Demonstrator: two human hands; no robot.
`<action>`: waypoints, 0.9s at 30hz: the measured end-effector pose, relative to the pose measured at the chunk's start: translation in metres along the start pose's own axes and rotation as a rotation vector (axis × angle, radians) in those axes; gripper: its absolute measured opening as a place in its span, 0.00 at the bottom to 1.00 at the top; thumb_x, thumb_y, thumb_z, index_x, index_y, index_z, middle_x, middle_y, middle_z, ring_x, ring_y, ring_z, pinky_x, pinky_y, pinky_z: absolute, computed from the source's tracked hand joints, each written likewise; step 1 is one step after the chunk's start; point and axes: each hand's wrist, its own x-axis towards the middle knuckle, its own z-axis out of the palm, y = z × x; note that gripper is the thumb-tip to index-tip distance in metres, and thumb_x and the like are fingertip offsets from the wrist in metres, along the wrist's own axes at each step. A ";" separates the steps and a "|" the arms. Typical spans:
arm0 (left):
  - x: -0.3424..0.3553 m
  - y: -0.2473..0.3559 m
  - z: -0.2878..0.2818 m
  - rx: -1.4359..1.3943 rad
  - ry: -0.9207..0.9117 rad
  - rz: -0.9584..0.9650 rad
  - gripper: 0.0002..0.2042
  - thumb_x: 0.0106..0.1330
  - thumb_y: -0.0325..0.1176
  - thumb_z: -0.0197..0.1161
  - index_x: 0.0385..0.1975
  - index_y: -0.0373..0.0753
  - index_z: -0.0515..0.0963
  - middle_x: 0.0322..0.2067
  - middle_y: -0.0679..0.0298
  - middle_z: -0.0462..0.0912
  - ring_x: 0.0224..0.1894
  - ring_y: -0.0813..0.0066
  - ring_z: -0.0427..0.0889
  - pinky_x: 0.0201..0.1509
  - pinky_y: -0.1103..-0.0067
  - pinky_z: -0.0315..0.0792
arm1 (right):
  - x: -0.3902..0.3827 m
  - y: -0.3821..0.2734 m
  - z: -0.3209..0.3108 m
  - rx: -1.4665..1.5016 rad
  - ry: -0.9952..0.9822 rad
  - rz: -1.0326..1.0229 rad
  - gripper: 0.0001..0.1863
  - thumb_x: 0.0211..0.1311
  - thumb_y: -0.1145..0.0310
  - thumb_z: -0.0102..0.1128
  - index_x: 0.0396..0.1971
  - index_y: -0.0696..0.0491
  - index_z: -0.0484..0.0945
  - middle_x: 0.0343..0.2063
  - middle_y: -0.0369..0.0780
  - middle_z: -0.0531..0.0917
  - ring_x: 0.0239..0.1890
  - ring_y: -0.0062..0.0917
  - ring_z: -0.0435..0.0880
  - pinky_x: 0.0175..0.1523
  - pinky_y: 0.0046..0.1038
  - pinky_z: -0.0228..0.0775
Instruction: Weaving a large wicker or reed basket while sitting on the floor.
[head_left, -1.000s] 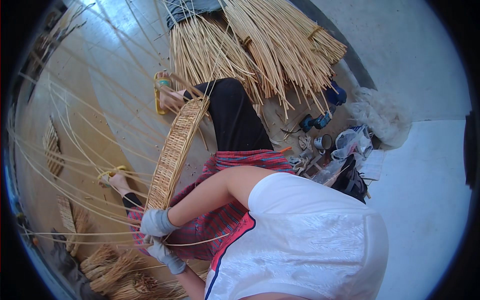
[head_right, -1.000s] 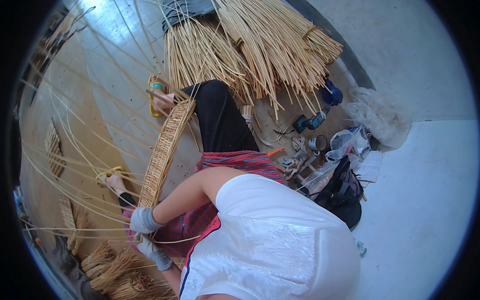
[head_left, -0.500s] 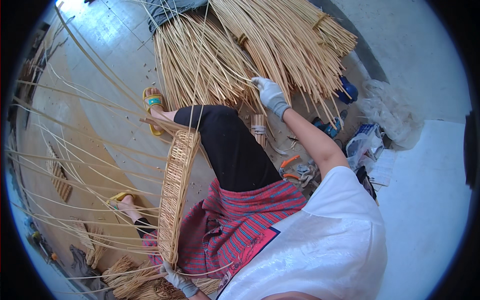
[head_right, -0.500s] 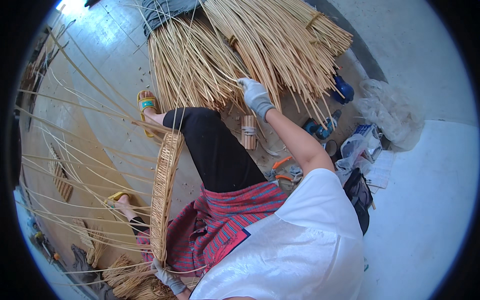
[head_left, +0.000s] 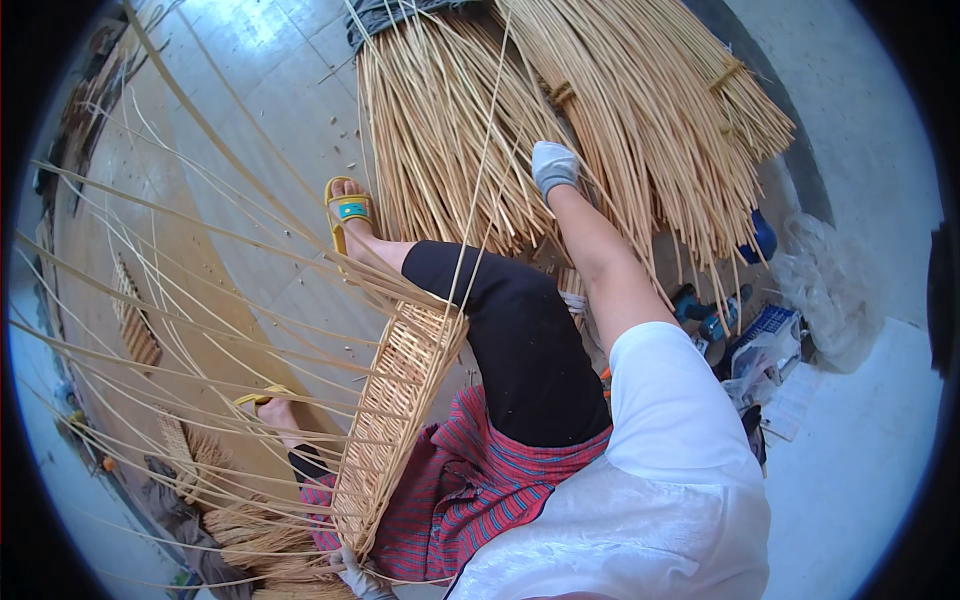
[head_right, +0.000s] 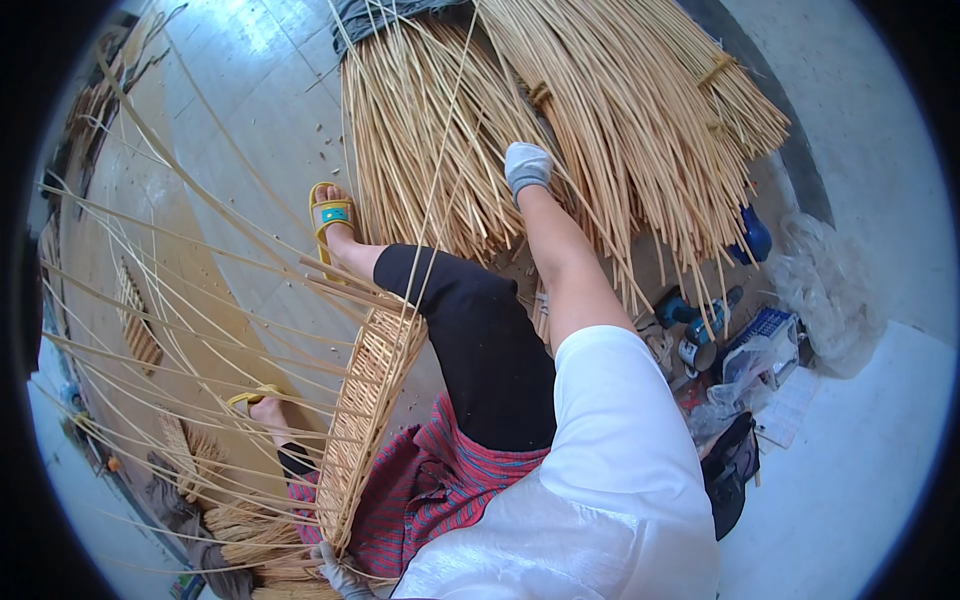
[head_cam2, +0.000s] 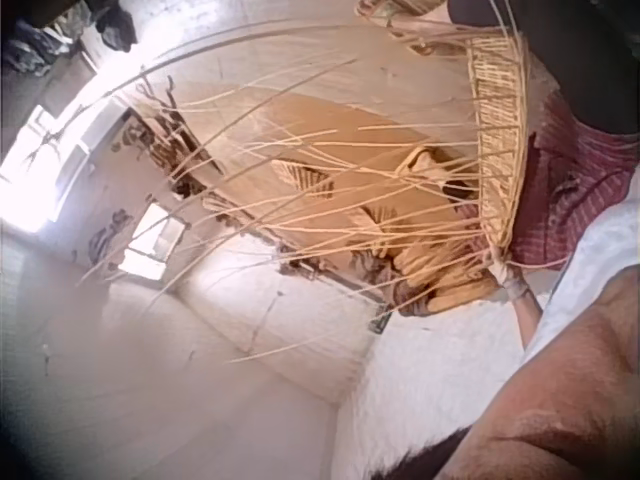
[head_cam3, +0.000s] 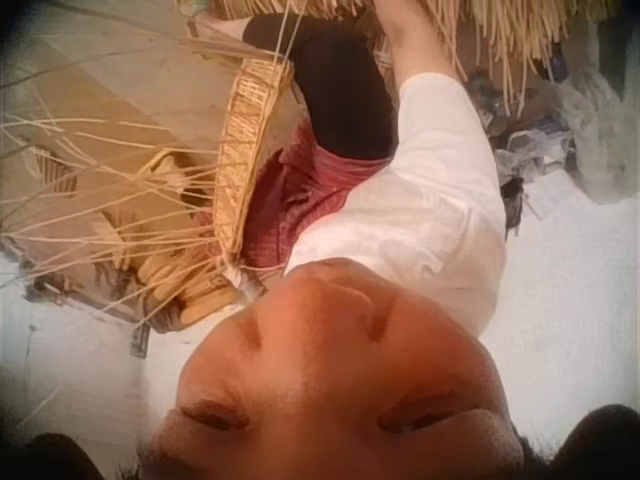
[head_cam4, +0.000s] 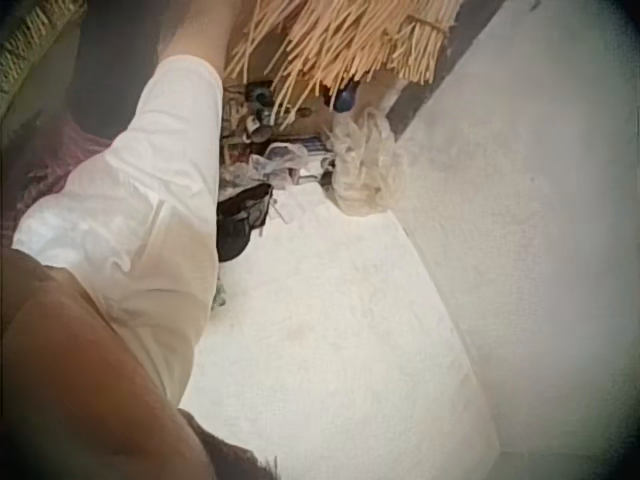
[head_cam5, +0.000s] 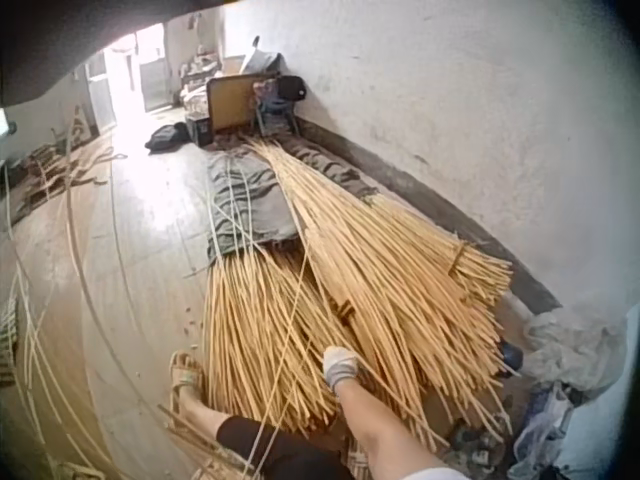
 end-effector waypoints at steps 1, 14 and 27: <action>-0.004 0.006 0.006 -0.037 0.016 -0.007 0.09 0.72 0.40 0.65 0.42 0.44 0.78 0.36 0.68 0.78 0.37 0.75 0.74 0.40 0.77 0.70 | 0.004 0.000 0.002 -0.004 0.002 -0.004 0.11 0.65 0.70 0.56 0.36 0.52 0.90 0.39 0.48 0.89 0.44 0.41 0.90 0.45 0.43 0.83; 0.014 -0.046 -0.007 -0.120 -0.144 0.277 0.30 0.71 0.40 0.65 0.71 0.45 0.65 0.64 0.57 0.70 0.61 0.62 0.74 0.63 0.69 0.71 | -0.126 0.040 -0.082 1.195 -0.489 -0.083 0.13 0.75 0.61 0.56 0.48 0.56 0.78 0.29 0.36 0.82 0.28 0.19 0.80 0.35 0.24 0.75; 0.008 -0.015 0.031 -0.391 -0.179 0.235 0.38 0.67 0.25 0.68 0.75 0.34 0.57 0.41 0.65 0.85 0.40 0.80 0.82 0.47 0.82 0.77 | -0.465 -0.144 -0.263 1.362 -0.668 -1.831 0.08 0.67 0.73 0.64 0.28 0.59 0.79 0.40 0.52 0.88 0.43 0.43 0.89 0.53 0.44 0.82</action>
